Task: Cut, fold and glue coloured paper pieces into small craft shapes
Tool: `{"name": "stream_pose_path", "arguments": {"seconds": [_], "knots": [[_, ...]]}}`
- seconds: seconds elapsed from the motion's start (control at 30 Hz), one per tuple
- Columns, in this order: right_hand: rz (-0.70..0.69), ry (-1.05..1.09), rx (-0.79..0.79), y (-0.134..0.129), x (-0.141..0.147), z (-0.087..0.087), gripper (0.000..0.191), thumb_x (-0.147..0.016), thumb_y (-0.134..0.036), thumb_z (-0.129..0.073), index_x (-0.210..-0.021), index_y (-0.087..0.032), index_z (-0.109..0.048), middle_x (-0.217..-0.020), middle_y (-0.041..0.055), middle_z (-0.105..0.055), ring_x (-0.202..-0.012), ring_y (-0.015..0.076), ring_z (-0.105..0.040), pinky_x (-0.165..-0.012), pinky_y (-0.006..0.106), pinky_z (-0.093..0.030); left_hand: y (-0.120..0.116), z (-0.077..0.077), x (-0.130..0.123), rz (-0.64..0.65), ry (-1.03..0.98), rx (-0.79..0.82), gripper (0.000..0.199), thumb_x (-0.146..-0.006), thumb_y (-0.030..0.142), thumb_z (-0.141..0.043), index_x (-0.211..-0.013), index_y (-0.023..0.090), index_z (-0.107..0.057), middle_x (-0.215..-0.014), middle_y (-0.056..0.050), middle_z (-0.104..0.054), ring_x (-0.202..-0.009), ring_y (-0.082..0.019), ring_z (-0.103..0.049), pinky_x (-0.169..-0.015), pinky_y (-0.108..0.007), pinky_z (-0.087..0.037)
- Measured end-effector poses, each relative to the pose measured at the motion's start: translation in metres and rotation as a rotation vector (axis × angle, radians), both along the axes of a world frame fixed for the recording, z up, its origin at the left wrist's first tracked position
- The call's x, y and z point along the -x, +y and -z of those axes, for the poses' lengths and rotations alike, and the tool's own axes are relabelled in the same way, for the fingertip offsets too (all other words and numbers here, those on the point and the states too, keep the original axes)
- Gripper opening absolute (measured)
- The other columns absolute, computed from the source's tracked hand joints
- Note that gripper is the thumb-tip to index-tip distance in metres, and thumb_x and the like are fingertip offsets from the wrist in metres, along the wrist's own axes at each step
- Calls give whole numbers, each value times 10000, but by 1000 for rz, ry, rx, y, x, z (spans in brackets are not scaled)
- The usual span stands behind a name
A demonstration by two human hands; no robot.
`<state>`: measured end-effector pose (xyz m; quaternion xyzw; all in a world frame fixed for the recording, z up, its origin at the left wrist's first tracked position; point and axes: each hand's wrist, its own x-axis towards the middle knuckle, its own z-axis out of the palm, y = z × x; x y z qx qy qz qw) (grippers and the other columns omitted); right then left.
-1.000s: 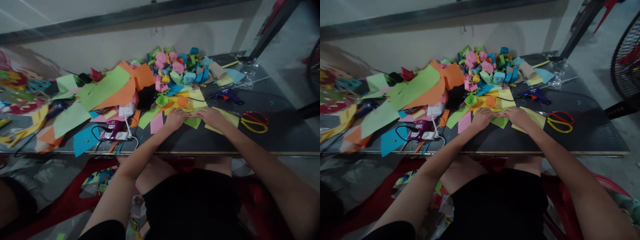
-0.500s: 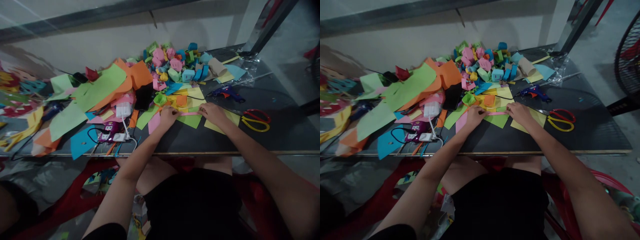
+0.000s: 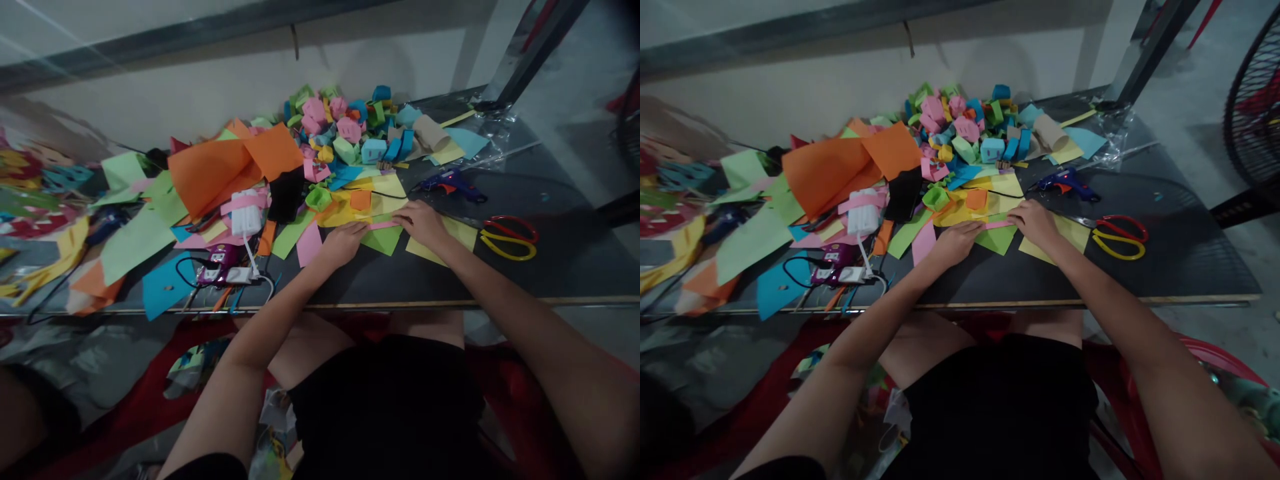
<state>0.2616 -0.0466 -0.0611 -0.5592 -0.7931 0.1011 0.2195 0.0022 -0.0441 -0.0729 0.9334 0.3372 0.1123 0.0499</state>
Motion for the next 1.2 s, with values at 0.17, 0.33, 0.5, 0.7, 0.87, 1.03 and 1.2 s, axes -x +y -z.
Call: {"name": "stream_pose_path", "arguments": {"seconds": [0.17, 0.33, 0.5, 0.7, 0.87, 1.03, 1.2], "knots": [[-69, -53, 43, -1, 16, -11, 212, -907, -382, -717, -985, -210, -813, -1053, 123, -743, -1015, 277, -652, -879, 388, -498, -1, 0, 7, 6, -92, 23, 407, -1013, 185, -446, -1370, 131, -635, -1412, -150, -656, -1336, -233, -604, -1169, -445, -462], [-56, -199, 219, 1, 38, -35, 144, -862, -317, -746, -878, -180, -789, -1033, 124, -733, -998, 260, -674, -832, 335, -496, 15, -16, -3, 18, -89, 45, 163, -965, 270, -629, -977, 155, -744, -1044, -132, -764, -1044, -258, -703, -947, -416, -550], [-51, -256, 275, -7, 40, -52, 93, -825, -148, -691, -872, -184, -763, -1000, 113, -764, -956, 246, -706, -748, 286, -472, 25, -27, -21, 24, 0, 50, 258, -929, 376, -694, -1034, 141, -710, -952, -132, -736, -914, -262, -687, -796, -341, -515], [7, -40, 249, -8, 24, -50, 384, -855, -185, -678, -1232, -232, -733, -933, 66, -819, -879, 245, -757, -716, 289, -502, 43, -24, -22, 103, -175, 91, 174, -965, 325, -643, -958, 208, -772, -812, -64, -735, -765, -199, -674, -740, -284, -461], [-86, -95, 260, -2, 22, -52, 275, -956, -319, -587, -1087, -238, -816, -1014, 87, -819, -869, 248, -753, -709, 298, -488, 47, -14, -14, 79, -199, 102, 191, -965, 261, -612, -1001, 194, -787, -881, -93, -773, -826, -216, -709, -754, -296, -492], [-134, 302, 411, 5, 27, -43, 381, -935, -523, -599, -971, -208, -810, -705, 35, -757, -575, 171, -670, -579, 268, -463, 40, -12, -8, -148, -687, 335, 298, -908, 431, -684, -1019, 172, -781, -966, -99, -791, -817, -187, -720, -719, -270, -533], [-82, 893, 570, 8, 35, -25, 595, -715, -760, -731, -868, -186, -763, -755, 58, -766, -503, 125, -613, -477, 247, -450, 40, -16, -8, -161, -1146, 776, 610, -749, 607, -793, -1166, 166, -730, -772, -46, -742, -654, -144, -681, -587, -236, -518]]}}
